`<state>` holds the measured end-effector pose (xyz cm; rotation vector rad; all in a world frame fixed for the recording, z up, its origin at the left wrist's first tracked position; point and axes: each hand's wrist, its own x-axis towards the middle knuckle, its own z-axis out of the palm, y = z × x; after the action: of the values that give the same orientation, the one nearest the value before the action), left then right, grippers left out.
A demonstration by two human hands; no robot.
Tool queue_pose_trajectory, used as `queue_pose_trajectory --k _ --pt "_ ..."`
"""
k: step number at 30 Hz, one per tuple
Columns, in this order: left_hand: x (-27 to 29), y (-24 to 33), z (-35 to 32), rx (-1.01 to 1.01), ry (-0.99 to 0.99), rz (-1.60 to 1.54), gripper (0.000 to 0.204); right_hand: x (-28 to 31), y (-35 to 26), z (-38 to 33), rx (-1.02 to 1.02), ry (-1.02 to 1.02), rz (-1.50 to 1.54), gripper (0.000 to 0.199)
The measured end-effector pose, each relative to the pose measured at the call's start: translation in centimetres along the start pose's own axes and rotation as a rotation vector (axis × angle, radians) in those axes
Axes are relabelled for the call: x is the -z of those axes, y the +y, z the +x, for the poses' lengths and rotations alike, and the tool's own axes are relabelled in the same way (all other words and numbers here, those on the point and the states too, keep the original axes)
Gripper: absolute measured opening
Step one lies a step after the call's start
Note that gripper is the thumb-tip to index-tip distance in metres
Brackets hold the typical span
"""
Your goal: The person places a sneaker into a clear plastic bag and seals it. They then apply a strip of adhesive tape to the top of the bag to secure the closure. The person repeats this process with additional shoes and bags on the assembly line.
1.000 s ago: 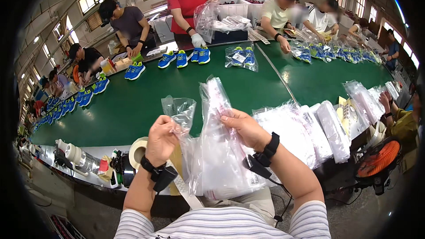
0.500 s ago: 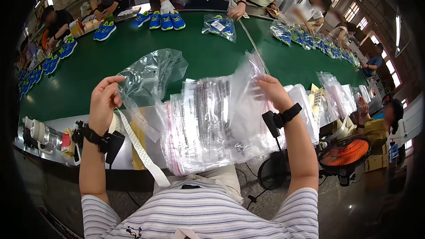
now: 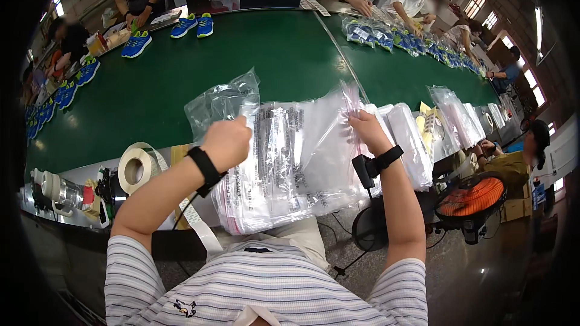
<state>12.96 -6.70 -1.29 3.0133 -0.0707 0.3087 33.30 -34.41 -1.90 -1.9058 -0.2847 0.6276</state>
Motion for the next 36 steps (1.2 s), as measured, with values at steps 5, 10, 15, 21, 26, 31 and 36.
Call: queue_pose_trajectory --k 5,10,15,21,26,31,36 --pt "-9.6 1.8 3.3 0.354 -0.278 -0.218 0.043 0.3 0.6 -0.1 -0.006 -0.055 0.019 0.029" --pt "-13.2 -0.7 3.6 0.466 -0.237 -0.687 0.025 0.6 1.2 -0.1 0.024 -0.084 0.054 0.029" --pt "-9.5 -1.0 4.3 0.598 -0.183 -1.239 0.014 0.5 0.5 -0.6 0.015 -0.095 0.073 0.028" --pt "-2.2 3.4 8.2 0.605 -0.273 -1.746 0.011 -2.4 -2.6 -2.8 0.096 -0.230 0.067 0.031" --pt "-1.0 6.8 9.8 0.408 -0.306 -1.810 0.009 -5.8 -4.2 -4.2 0.504 -0.235 -0.056 0.036" --pt "0.7 4.8 8.5 0.395 -0.247 -1.815 0.010 -6.0 -3.7 -4.5 0.300 -0.285 0.203 0.033" --pt "4.3 2.2 7.1 0.389 -0.263 -1.874 0.029 -5.6 -3.3 -3.8 0.246 -0.239 0.293 0.033"
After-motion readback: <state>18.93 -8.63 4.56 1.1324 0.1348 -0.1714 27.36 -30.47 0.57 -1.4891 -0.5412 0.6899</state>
